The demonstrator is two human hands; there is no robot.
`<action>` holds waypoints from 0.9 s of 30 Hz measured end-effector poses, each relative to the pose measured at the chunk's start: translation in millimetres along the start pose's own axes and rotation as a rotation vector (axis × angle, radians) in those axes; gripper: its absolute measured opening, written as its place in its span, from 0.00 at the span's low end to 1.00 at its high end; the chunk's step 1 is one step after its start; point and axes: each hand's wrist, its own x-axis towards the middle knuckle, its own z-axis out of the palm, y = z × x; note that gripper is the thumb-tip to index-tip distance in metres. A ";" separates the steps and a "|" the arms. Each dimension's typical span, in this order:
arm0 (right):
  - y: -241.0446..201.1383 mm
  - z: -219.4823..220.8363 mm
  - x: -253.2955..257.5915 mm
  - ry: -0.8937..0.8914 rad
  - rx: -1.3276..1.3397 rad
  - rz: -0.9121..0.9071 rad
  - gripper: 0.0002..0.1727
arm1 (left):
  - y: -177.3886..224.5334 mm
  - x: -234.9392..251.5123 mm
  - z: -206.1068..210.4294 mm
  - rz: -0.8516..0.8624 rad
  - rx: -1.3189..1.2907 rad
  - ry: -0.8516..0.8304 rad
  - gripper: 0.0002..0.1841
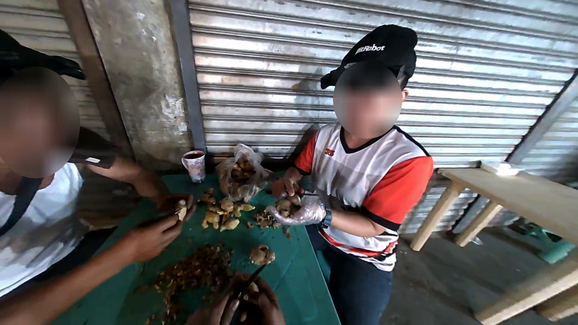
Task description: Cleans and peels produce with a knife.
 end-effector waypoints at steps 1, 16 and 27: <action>-0.8 0.6 -0.3 0.007 -0.019 0.004 0.18 | -1.1 1.4 1.4 -0.018 0.028 0.003 0.28; -1.3 8.7 -5.0 0.056 -0.177 -0.068 0.19 | -6.0 -36.6 50.8 -0.070 0.013 -0.054 0.22; -2.2 8.2 -6.7 0.058 -0.200 -0.082 0.21 | -3.5 -33.4 51.5 -0.044 0.021 -0.017 0.21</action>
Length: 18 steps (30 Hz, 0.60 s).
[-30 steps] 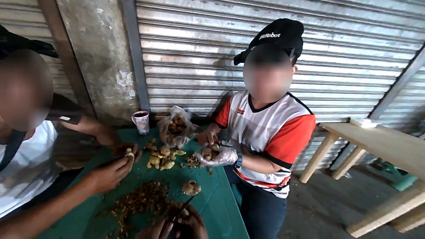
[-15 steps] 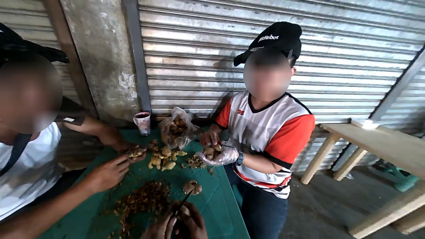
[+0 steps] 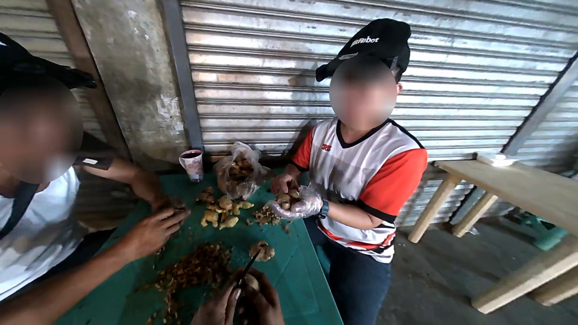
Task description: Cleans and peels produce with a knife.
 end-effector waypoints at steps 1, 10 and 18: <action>-0.2 -0.4 0.1 0.001 0.009 0.003 0.20 | 0.5 -0.7 -1.2 0.001 0.006 -0.023 0.22; -0.1 -0.9 -0.6 0.003 0.007 0.035 0.20 | 0.5 -2.7 -6.2 -0.068 0.054 -0.122 0.25; 1.5 2.1 -1.4 -0.039 -0.133 -0.012 0.23 | -7.8 -2.8 0.3 -0.205 -0.211 -0.132 0.26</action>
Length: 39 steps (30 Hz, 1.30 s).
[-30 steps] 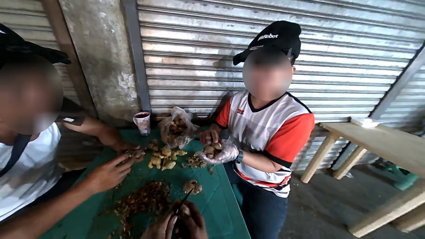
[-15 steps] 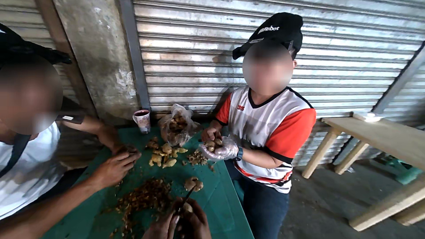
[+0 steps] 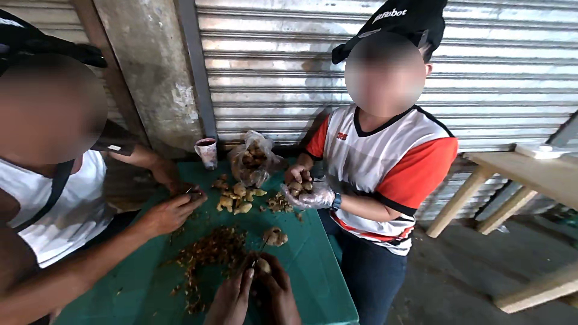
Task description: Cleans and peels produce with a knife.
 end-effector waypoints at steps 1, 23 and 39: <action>0.9 0.4 -0.2 -0.006 -0.027 -0.012 0.23 | -0.2 0.3 -0.8 -0.025 -0.057 -0.015 0.26; 8.7 -2.6 3.4 0.040 0.033 -0.139 0.27 | -3.4 12.1 11.4 0.038 -0.082 0.147 0.25; 7.6 -6.4 4.1 0.023 -0.017 -0.130 0.27 | -4.3 19.1 -6.5 -0.225 -0.485 -0.014 0.27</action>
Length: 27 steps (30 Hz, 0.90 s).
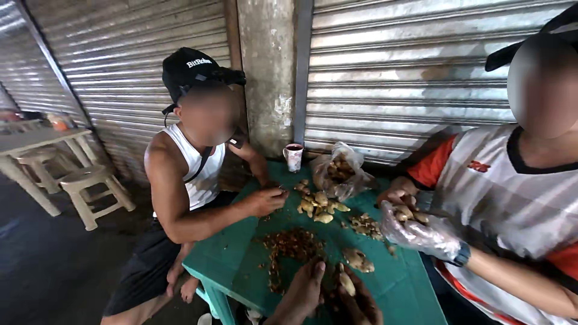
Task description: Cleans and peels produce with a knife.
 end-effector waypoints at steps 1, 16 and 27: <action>0.1 -0.4 0.1 0.011 -0.004 -0.004 0.27 | -1.0 0.5 0.1 0.027 -0.014 -0.018 0.27; 1.0 0.5 3.1 0.109 0.142 0.016 0.21 | 0.9 3.7 3.7 -0.040 0.039 -0.026 0.33; -3.2 3.0 -1.0 0.106 0.226 0.025 0.15 | -7.8 1.7 -1.0 0.168 0.016 -0.099 0.26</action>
